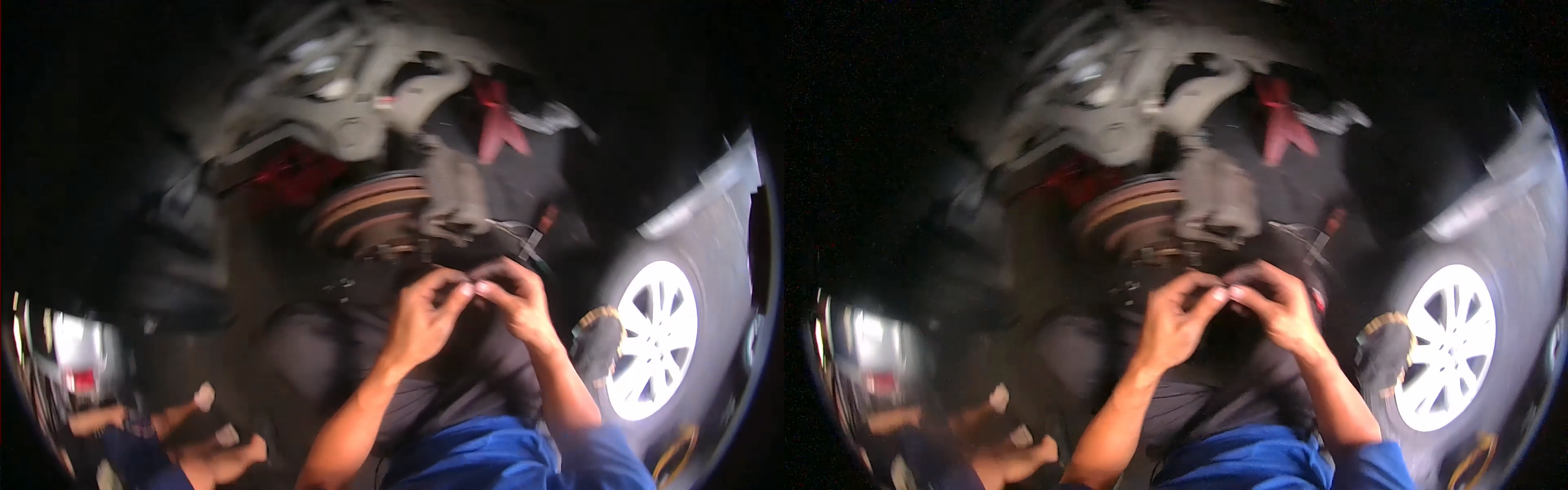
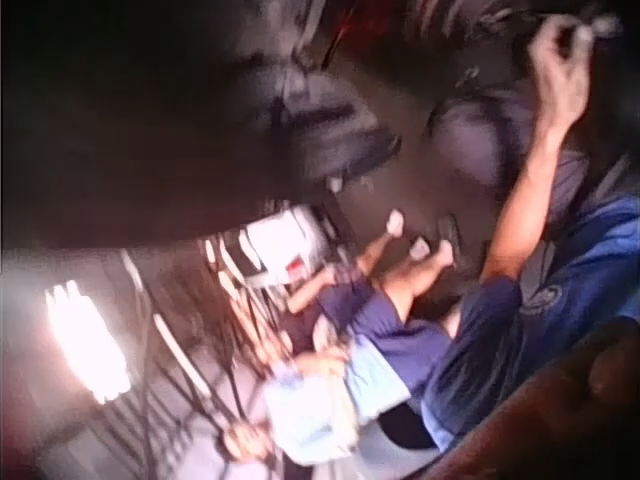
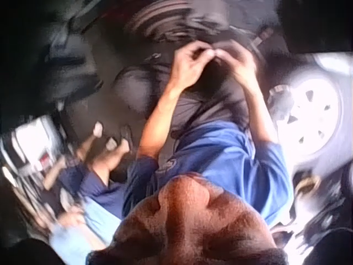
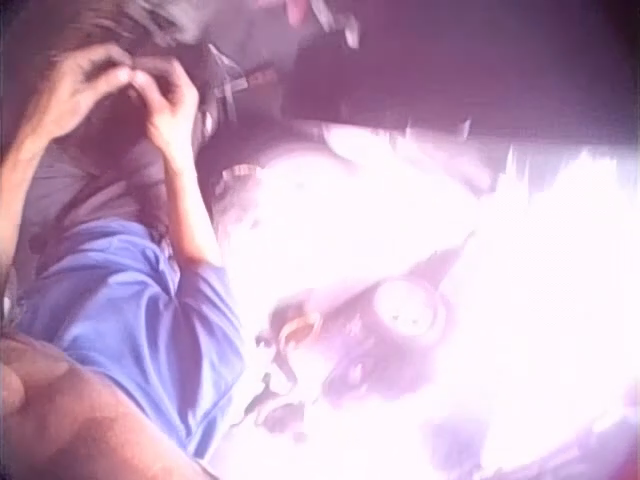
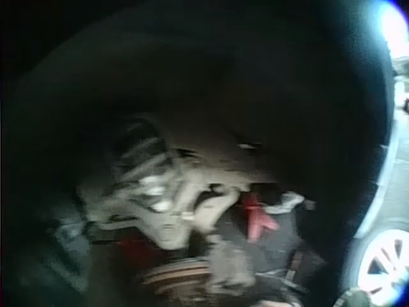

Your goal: The recorder is working on a vehicle's brake assembly, manipulating a wire clip with pliers.

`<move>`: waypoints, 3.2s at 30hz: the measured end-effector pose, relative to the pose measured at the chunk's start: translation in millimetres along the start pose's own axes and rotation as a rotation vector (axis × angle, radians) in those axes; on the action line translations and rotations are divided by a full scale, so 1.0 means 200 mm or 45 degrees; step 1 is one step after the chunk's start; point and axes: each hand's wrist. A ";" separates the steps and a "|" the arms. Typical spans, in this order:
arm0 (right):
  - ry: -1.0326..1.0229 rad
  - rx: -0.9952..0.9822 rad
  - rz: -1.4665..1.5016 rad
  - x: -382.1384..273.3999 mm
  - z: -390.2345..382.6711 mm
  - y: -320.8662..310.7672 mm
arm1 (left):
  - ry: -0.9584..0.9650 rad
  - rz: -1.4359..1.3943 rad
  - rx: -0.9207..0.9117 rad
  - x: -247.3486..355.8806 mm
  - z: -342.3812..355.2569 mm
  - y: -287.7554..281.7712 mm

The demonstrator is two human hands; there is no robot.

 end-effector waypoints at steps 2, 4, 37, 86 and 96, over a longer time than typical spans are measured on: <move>0.042 -0.028 0.041 0.00 -0.01 0.04 | 0.009 -0.115 -0.082 -0.01 -0.04 -0.05; 0.078 -0.030 0.171 0.02 -0.02 0.09 | 0.081 -0.099 -0.094 -0.01 -0.09 -0.10; -0.214 0.048 -0.614 -0.28 0.64 0.06 | 0.197 0.441 0.876 0.10 -0.49 -0.37; 0.056 -0.673 -0.083 0.10 1.63 -0.48 | 0.145 -0.129 0.934 0.02 -0.67 -0.66; 0.120 -0.604 -0.151 -0.09 1.71 -0.43 | 0.144 -0.097 0.834 0.03 -0.63 -0.64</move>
Point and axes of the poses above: each hand's wrist, its own z-axis towards the middle knuckle, its own y-axis out of the palm, x = y × z, and after that the axes turned 3 degrees about -y, right-handed
